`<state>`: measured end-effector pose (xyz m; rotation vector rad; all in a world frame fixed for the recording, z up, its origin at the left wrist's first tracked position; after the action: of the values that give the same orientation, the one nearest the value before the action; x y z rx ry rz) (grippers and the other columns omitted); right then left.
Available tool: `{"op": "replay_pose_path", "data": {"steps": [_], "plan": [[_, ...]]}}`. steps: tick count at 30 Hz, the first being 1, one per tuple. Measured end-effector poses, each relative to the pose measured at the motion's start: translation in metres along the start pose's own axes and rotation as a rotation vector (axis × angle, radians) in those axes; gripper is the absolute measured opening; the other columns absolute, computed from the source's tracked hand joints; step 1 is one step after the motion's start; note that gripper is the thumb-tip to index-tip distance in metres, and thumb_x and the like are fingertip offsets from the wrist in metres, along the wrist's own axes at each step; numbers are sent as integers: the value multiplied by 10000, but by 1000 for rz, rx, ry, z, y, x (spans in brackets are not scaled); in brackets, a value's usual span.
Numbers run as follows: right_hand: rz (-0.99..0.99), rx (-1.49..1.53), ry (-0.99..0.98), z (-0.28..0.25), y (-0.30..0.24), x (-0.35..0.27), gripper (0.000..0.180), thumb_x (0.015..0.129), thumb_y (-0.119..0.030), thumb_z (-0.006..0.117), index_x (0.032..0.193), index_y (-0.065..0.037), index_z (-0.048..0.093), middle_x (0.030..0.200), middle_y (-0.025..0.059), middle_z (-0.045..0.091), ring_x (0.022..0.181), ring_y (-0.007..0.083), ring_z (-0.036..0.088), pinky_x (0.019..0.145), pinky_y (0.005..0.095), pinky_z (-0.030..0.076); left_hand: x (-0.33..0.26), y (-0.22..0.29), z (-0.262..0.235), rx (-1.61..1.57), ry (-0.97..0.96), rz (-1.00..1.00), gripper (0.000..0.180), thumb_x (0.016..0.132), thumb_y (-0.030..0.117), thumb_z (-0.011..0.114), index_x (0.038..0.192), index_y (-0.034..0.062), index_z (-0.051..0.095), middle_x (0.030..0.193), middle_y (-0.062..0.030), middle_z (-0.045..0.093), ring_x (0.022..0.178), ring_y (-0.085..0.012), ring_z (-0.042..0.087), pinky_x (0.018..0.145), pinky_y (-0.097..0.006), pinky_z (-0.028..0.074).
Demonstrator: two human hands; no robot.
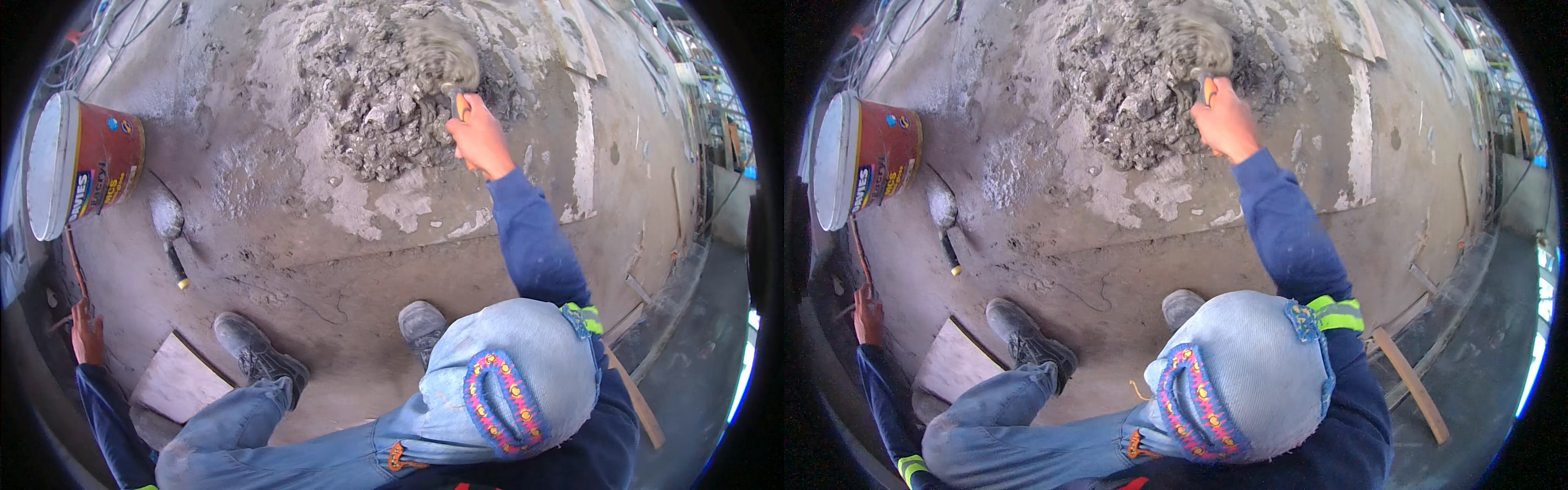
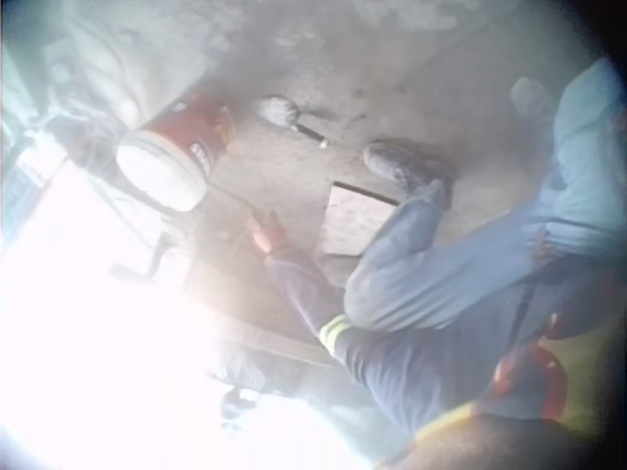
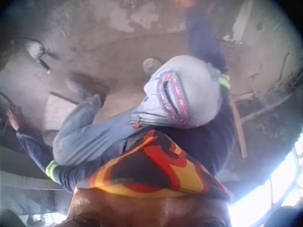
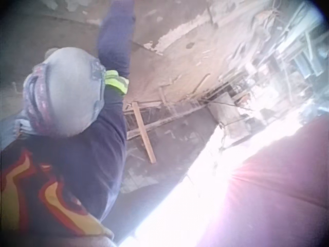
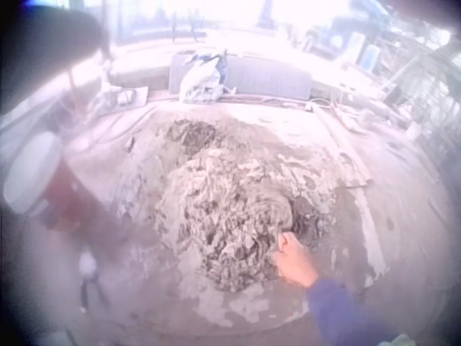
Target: The person kneels on a concrete floor and uses a trowel to smooth and level a wet concrete patch. They repeatedly scrape and spread the material across the surface, occasionally adjusting their position to reach different areas.
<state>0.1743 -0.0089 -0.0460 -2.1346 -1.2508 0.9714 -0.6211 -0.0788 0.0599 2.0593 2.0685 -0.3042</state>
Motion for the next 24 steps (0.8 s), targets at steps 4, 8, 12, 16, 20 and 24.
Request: {"op": "replay_pose_path", "data": {"steps": [4, 8, 12, 16, 20, 24], "plan": [[-308, -786, 214, -27, -26, -2, 556, 802, -112, 600, 1339, -105, 453, 1059, 206, 627, 900, 412, 629, 763, 509, 506, 9, 16, 12, 46, -19, 34, 528, 832, 70, 637, 1320, 61, 437, 1278, -166, 513, 971, -352, 601, 840, -430, 484], [-426, -619, 334, -38, -8, -30, 543, 837, -129, 603, 1353, -92, 439, 1051, 184, 625, 869, 385, 629, 728, 475, 506, 32, 25, 16, 93, -13, 62, 538, 822, 74, 650, 1316, 63, 438, 1266, -163, 520, 942, -346, 608, 829, -436, 487], [26, 210, 65, -34, 52, -77, 483, 893, -140, 565, 1342, -38, 420, 904, 119, 610, 576, 196, 594, 501, 299, 472, 54, 32, 17, 124, -85, 64, 515, 855, 62, 608, 1336, 50, 424, 1212, -172, 539, 992, -348, 608, 857, -421, 492], [248, 790, -318, -35, 84, -156, 486, 886, -121, 516, 1345, -45, 378, 772, 78, 523, 503, 112, 490, 423, 238, 380, 46, -2, 21, 61, -112, -16, 513, 834, 54, 633, 1310, 45, 442, 1318, -165, 505, 996, -336, 607, 840, -433, 491], [729, 923, -366, -2, 116, -216, 493, 862, -148, 493, 1340, -86, 388, 709, 83, 520, 414, 148, 444, 365, 262, 348, 18, -41, 25, 110, -99, 14, 505, 853, 69, 616, 1327, 42, 442, 1338, -185, 490, 1040, -349, 597, 865, -425, 487], [733, 886, -565, 55, 95, -208, 464, 866, -154, 518, 1313, -98, 406, 726, 82, 526, 427, 140, 458, 352, 266, 355, -24, -69, 30, 268, -16, 94, 511, 863, 76, 605, 1345, 43, 439, 1340, -207, 484, 1092, -369, 578, 888, -432, 479]]}}
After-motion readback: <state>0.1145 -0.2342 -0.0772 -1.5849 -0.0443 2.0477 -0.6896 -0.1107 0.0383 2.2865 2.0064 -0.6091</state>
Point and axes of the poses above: each hand's wrist, its own x-axis towards the middle knuckle, its own z-axis out of the palm, y = z × x, the point moved 3 cm from there along x, towards the middle knuckle
